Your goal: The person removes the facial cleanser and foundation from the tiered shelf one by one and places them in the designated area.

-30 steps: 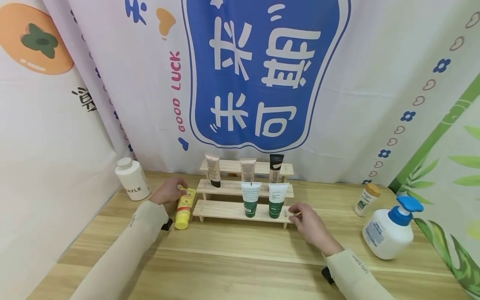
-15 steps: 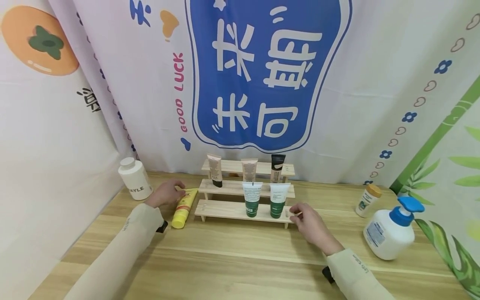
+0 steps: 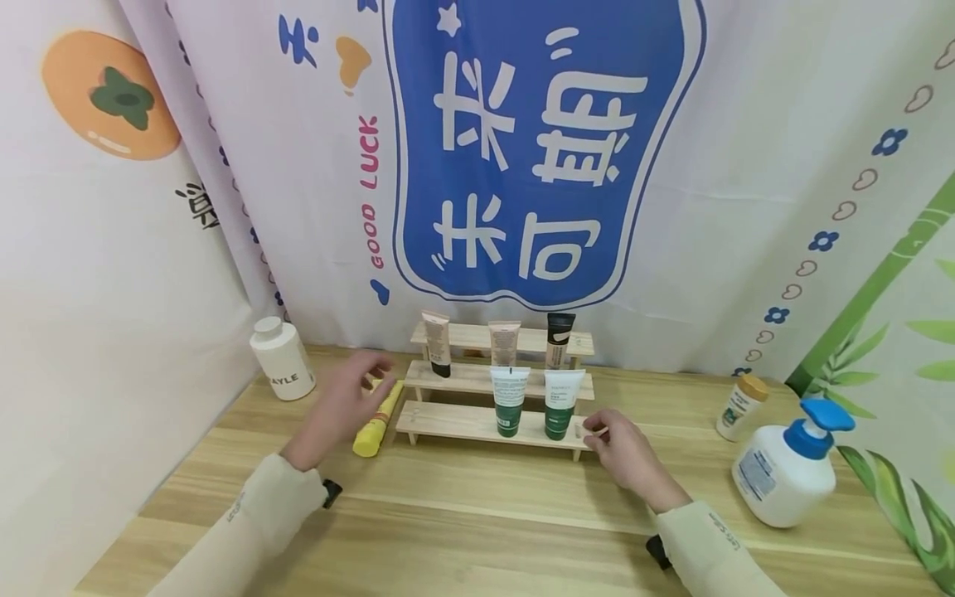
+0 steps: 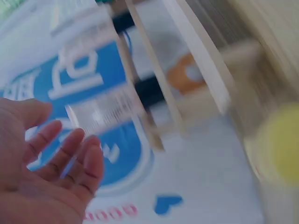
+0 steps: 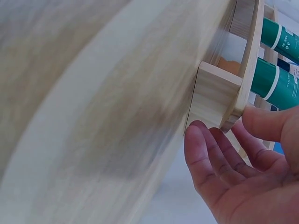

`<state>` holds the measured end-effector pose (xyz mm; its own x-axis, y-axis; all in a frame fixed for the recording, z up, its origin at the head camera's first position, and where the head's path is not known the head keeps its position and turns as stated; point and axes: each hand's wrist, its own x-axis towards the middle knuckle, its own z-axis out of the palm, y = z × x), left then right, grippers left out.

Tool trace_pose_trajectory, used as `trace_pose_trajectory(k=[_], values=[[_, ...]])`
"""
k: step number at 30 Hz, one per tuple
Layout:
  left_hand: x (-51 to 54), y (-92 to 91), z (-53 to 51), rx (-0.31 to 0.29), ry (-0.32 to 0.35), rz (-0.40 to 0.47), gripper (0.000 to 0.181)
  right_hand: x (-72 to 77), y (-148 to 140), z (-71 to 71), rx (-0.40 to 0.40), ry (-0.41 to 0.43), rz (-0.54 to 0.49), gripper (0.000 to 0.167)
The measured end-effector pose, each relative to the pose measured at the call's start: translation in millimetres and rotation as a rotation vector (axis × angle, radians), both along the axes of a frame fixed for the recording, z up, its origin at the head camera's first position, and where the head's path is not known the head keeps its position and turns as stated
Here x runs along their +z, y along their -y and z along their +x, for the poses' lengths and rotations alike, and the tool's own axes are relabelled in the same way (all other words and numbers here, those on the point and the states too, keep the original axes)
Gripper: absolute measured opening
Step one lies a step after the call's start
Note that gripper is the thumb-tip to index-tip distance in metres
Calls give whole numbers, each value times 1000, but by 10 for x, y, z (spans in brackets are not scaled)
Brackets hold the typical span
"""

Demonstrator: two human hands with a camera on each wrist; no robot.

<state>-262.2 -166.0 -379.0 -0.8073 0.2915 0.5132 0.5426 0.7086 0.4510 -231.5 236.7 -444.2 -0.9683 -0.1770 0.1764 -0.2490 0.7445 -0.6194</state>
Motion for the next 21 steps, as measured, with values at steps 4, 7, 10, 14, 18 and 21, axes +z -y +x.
trace_pose_trajectory(k=[4,7,10,14,18,21], values=[[57,-330,117,-179,-99,62,24,-8,-8,3,-8,3,1,17],[77,-584,139,-275,-109,89,27,-6,-2,-15,-8,1,4,17],[77,-813,117,-289,-109,86,30,-2,10,-35,-6,0,0,17],[62,-1044,61,-251,-137,42,36,-3,19,-44,-3,9,-11,17],[26,-1181,16,-235,-146,31,35,-9,14,-34,-13,21,-10,16],[-13,-1236,-9,-237,-143,43,32,-16,3,-24,-20,21,-9,16]])
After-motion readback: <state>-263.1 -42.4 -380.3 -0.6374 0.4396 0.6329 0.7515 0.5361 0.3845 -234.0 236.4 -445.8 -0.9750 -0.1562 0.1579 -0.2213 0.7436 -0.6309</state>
